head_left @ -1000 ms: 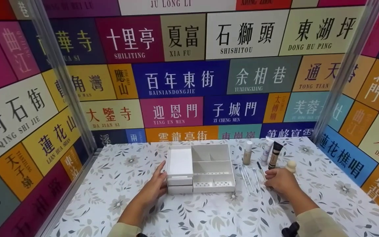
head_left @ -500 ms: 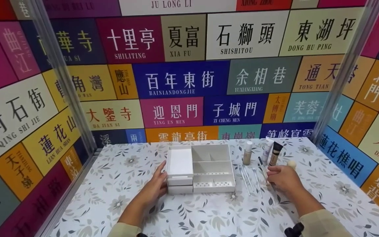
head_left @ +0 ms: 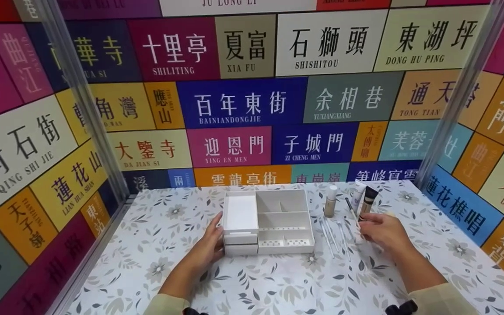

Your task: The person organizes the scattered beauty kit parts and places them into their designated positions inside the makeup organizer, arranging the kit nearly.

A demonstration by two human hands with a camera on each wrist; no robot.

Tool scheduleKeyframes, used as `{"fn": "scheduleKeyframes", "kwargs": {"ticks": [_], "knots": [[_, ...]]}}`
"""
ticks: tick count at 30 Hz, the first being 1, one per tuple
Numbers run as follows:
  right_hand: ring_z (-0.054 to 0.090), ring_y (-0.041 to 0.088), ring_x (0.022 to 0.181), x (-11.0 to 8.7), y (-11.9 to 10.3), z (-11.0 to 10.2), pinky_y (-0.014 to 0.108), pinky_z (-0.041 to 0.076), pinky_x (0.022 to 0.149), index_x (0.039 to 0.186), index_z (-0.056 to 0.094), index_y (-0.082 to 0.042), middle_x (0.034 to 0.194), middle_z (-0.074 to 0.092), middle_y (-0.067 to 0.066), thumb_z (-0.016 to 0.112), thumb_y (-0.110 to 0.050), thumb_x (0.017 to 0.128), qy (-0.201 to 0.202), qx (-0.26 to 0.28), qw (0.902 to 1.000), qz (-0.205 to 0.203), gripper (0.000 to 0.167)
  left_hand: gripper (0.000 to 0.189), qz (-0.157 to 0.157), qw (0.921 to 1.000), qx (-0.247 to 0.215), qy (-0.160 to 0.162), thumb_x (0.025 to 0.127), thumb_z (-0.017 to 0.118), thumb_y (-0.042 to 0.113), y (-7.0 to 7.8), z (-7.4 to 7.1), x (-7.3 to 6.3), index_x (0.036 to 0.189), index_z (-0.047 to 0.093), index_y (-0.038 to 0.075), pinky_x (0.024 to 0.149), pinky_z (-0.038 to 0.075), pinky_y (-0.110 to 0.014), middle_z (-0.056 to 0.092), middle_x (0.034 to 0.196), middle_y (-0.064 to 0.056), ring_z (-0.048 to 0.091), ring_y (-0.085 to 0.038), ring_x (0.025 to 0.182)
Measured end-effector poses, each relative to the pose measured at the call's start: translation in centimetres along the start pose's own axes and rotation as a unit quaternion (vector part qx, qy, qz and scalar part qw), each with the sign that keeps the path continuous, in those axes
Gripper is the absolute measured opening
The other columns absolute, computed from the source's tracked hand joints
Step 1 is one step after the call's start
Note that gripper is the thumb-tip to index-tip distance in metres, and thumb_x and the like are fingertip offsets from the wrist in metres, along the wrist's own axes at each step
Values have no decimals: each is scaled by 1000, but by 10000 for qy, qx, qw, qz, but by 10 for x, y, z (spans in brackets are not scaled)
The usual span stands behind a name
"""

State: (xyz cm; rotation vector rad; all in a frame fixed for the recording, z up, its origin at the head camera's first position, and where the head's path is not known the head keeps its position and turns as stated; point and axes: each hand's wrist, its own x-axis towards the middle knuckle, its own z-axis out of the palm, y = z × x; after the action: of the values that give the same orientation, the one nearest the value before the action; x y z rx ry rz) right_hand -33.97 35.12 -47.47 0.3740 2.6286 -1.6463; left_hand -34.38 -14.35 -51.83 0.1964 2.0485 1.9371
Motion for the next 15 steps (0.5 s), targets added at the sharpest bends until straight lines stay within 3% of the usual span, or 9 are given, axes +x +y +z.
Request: {"fn": "scheduleKeyframes", "kwargs": {"ticks": [6, 11, 15], "knots": [[69, 12, 99, -10, -18, 11, 25, 64, 85, 158, 50, -1, 131, 69, 13, 69, -9, 98, -196, 634, 9977, 136, 63, 58, -18, 10000, 1, 8, 116, 33, 49, 2, 0, -1, 169, 11, 50, 132, 27, -63, 8, 182, -17, 23, -51, 163], [67, 11, 99, -17, -33, 25, 25, 64, 85, 157, 50, 3, 127, 66, 11, 69, -3, 97, -478, 1085, 9929, -112, 63, 57, -105, 9999, 51, 64, 115, 33, 50, 2, 0, 0, 168, 13, 53, 132, 29, -62, 11, 182, -15, 25, -49, 163], [68, 11, 99, -20, -45, 37, 25, 63, 86, 158, 47, 5, 118, 69, 3, 70, -1, 96, -799, 1552, 9842, -306, 66, 56, -144, 9998, 115, 88, 115, 33, 52, 2, 0, -1, 167, 13, 55, 132, 30, -62, 10, 182, -14, 26, -48, 164]]}}
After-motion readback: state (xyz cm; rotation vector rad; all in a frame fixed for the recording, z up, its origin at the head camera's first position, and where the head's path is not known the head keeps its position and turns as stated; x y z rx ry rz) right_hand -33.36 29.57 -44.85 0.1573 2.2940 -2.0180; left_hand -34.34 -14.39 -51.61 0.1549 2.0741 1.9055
